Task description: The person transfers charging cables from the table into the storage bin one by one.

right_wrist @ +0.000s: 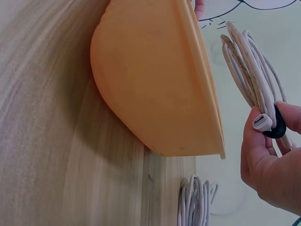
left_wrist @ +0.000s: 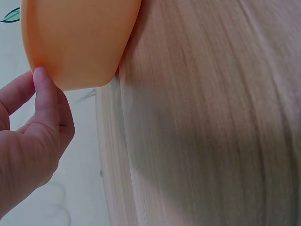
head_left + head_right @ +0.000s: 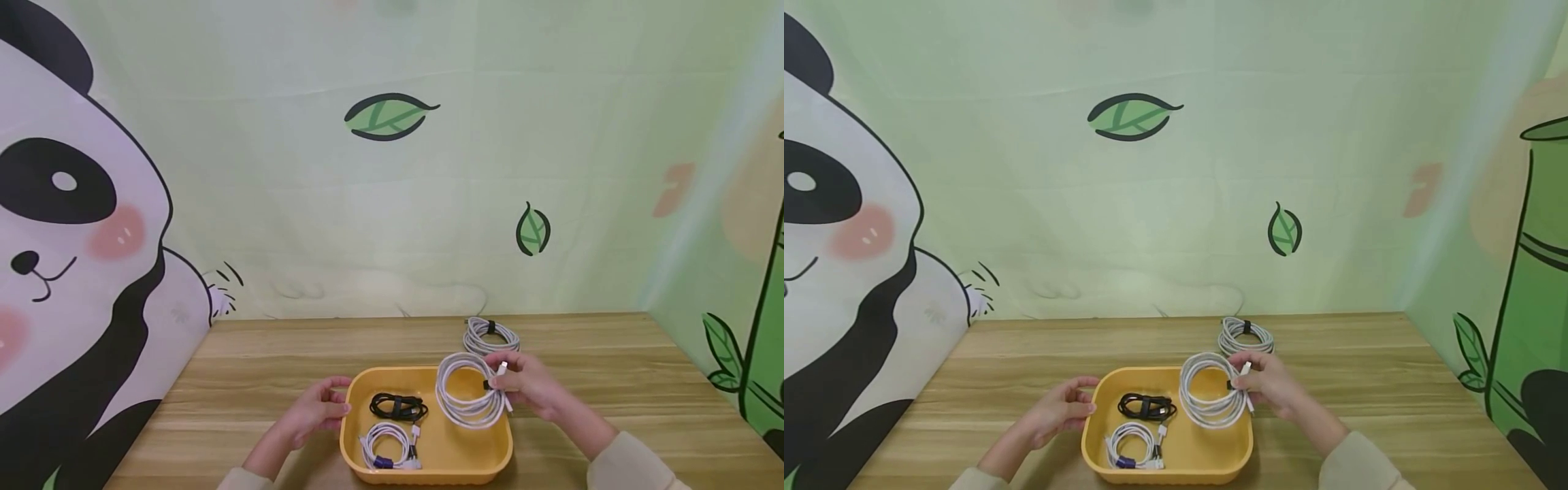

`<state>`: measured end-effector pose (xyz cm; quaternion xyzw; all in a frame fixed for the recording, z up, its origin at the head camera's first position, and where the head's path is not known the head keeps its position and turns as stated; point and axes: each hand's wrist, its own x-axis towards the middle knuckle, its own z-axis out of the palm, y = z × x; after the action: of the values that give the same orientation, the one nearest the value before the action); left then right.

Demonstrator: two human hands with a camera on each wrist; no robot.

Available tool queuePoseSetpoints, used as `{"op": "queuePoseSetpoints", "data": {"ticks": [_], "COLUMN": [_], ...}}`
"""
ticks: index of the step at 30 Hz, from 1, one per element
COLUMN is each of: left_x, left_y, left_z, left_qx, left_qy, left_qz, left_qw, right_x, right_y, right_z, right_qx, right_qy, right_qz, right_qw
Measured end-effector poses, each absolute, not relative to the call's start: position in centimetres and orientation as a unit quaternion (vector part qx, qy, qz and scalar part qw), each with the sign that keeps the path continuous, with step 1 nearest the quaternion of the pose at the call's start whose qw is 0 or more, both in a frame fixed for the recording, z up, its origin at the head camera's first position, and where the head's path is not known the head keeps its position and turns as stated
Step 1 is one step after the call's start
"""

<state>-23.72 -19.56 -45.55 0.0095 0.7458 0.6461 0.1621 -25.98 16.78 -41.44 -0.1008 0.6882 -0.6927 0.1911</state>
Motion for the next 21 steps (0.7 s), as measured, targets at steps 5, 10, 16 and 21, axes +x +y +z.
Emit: {"op": "queuePoseSetpoints", "data": {"ticks": [5,10,16,21], "left_x": [-23.7,-23.7,-23.6,-23.6], "left_y": [-19.6,-19.5,-19.5,-19.5], "left_z": [-45.4,-45.3,-45.2,-45.2], "left_qx": [0.009,0.006,0.006,0.006], "left_qy": [0.747,0.747,0.747,0.745], "left_qz": [0.645,0.644,0.644,0.645], "left_qw": [0.161,0.165,0.165,0.167], "right_x": [-26.0,-25.9,-25.7,-25.6], "right_y": [16.2,15.7,15.2,14.9], "right_z": [-41.9,-42.2,-42.6,-42.9], "right_qx": [-0.103,-0.111,-0.112,-0.121], "right_qy": [0.689,0.688,0.690,0.696], "right_qz": [-0.688,-0.686,-0.681,-0.671], "right_qw": [0.202,0.207,0.219,0.226]}}
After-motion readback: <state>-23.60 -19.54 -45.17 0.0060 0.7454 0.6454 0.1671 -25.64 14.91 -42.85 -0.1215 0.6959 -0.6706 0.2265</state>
